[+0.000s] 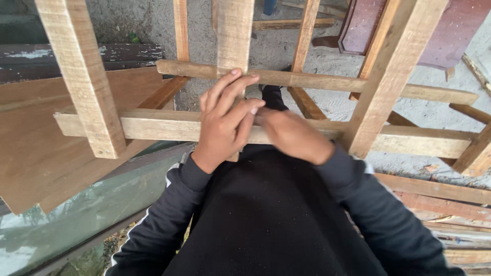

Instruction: The person sands the wooden beams and joints of a partially assembled frame using a piece of sandpaper held by hand, reaching different corners and surfaces of the structure.

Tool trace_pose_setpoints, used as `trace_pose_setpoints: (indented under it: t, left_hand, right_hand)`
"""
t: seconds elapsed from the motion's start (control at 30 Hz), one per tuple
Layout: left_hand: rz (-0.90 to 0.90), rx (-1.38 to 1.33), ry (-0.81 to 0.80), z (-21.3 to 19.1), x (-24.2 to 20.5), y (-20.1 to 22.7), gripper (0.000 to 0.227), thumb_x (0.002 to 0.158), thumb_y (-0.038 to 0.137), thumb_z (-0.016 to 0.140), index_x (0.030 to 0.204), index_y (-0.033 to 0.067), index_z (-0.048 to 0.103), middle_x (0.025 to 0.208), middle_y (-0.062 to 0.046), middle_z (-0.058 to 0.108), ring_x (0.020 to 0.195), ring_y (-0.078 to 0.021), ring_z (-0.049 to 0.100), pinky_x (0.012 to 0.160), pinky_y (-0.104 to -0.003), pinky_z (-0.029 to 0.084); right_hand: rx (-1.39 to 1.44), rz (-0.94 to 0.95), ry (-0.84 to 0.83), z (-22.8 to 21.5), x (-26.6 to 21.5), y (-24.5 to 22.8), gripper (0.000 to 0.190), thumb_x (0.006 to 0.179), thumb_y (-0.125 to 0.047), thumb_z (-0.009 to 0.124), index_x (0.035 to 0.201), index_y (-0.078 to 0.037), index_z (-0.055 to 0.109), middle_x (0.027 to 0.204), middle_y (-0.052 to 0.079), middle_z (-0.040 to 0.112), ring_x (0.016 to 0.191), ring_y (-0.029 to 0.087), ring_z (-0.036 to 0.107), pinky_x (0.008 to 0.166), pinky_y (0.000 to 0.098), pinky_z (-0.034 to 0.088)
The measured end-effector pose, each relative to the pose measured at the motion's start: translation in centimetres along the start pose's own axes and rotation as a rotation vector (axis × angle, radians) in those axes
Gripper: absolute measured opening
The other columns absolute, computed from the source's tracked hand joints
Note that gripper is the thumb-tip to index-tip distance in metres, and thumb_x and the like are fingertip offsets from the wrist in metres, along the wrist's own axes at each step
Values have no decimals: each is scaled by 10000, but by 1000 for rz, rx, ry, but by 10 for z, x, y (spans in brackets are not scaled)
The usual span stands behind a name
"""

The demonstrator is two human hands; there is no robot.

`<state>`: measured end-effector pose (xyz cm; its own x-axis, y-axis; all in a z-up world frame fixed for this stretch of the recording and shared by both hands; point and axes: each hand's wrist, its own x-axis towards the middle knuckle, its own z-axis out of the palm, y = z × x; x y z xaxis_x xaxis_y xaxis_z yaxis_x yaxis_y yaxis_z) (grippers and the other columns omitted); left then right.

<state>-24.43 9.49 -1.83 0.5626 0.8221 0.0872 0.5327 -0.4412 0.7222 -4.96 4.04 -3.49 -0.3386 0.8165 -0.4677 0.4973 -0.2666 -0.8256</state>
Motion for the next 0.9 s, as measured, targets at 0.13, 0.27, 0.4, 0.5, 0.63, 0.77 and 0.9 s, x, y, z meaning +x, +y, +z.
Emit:
trace_pose_setpoints:
  t: [0.13,0.27,0.4,0.5,0.63,0.77,0.9]
  left_hand:
    - [88,-6,-52,-4,1,-9,204,956,65,682,1091,194,762,1530,-9,561,1520,-265,377,1210,-447,275]
    - [214,40,-76,-2,12,-14,199,993,91,678,1128,203,772,1553,8,542,1563,-258,297,1272,-484,197]
    - [230,43,-129,0,18,-20,206,1007,82,667,1163,170,769,1547,-12,562,1583,-277,266,1323,-516,144]
    - [252,6,-108,1,20,-23,215,1014,78,661,1173,172,770,1522,-18,592,1580,-272,274,1320,-523,145]
    - [237,7,-137,0,19,-25,232,1005,29,643,1143,162,774,1449,17,658,1592,-256,288,1334,-512,146]
    - [264,-8,-147,0,20,-29,245,972,12,638,1108,165,773,1434,1,666,1576,-282,282,1315,-541,124]
    - [285,-40,-160,1,20,-29,270,954,-12,634,1023,210,771,1410,20,681,1565,-310,277,1305,-556,103]
  right_hand:
    - [-380,287,-79,-26,-23,10,350,1040,-239,436,1130,-51,716,883,264,723,830,434,711,748,538,539]
    - [-93,427,-108,-6,-11,4,405,1096,-258,423,994,10,708,784,272,640,763,386,664,749,490,552]
    - [-235,141,108,11,2,-29,242,989,-147,515,1020,12,695,899,242,720,821,394,716,761,499,554]
    - [-309,223,139,-11,-20,-42,256,1013,-142,491,1091,-10,695,943,231,718,791,390,716,725,502,555]
    - [-289,324,355,0,-42,-40,283,1063,-190,483,1101,-15,702,1093,229,713,905,382,708,768,479,570]
    - [-409,-12,608,42,-33,-44,313,1097,-217,498,1159,34,674,1232,226,695,1286,387,634,1098,499,505]
    - [-487,192,623,36,-48,-52,279,1097,-183,510,1189,12,687,1338,223,675,1351,384,573,1114,498,447]
